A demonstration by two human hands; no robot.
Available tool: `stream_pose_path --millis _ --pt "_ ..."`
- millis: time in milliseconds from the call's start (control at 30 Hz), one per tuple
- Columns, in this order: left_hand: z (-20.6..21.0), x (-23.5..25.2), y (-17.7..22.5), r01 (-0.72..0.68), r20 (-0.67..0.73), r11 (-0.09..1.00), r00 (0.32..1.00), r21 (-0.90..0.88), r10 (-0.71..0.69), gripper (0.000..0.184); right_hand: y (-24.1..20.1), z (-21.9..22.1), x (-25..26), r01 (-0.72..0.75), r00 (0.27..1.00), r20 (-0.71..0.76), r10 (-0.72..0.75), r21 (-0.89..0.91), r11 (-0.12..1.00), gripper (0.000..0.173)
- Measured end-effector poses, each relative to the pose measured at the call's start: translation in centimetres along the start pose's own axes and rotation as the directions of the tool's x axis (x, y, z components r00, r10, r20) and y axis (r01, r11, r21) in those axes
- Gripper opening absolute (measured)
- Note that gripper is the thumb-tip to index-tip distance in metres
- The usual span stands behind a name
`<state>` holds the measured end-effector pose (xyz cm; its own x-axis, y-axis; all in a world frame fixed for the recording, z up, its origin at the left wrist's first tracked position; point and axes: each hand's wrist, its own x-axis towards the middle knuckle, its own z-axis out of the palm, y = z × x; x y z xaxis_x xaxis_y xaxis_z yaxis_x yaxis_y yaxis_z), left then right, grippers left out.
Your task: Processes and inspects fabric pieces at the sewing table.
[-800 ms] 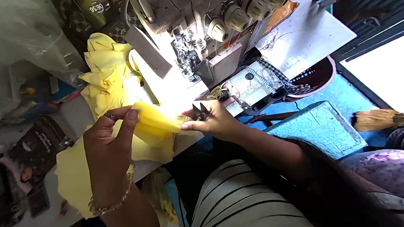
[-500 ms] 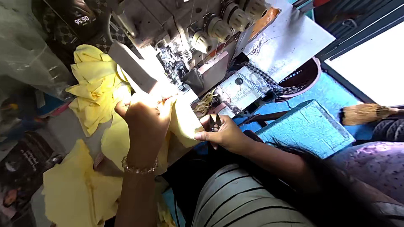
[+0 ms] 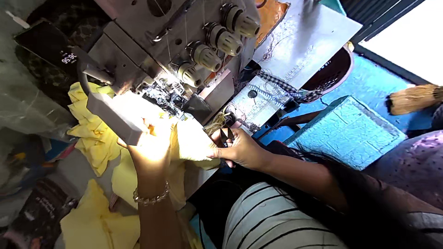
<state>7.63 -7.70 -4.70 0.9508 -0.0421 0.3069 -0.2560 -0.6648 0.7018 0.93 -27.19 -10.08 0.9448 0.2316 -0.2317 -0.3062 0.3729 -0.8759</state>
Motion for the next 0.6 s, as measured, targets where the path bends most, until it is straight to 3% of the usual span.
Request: stream_pose_path --millis 100,267,400,433,533,600 --pt "0.6 0.0 -0.3 -0.102 -0.026 0.992 0.995 -0.073 0.1 0.036 0.2 0.1 0.0 -0.002 1.0 -0.011 0.002 -0.004 1.0 0.017" --pt "0.6 -0.3 -0.9 -0.2 -0.085 0.979 0.976 0.032 0.202 0.032 0.3 0.3 0.1 0.006 1.0 -0.018 -0.006 -0.01 1.0 0.017" --pt "-0.9 -2.4 -0.7 -0.141 -0.168 0.954 0.967 0.263 0.19 0.067 0.3 0.3 0.8 0.042 0.999 -0.004 -0.042 -0.026 0.999 0.019" --pt "-1.2 -3.4 -0.3 -0.145 -0.178 0.942 0.962 0.302 0.205 0.065 0.3 0.3 0.8 0.041 0.999 -0.01 -0.042 -0.031 0.999 0.019" --pt "-1.0 -6.9 0.5 -0.218 -0.156 0.925 0.948 0.311 0.276 0.029 0.2 0.0 0.7 0.024 1.0 0.001 -0.023 -0.055 0.998 0.02" --pt "0.3 -9.2 0.3 -0.284 -0.123 0.915 0.936 0.288 0.329 0.019 0.2 -0.1 0.5 0.02 1.0 0.022 -0.018 -0.09 0.996 0.014"
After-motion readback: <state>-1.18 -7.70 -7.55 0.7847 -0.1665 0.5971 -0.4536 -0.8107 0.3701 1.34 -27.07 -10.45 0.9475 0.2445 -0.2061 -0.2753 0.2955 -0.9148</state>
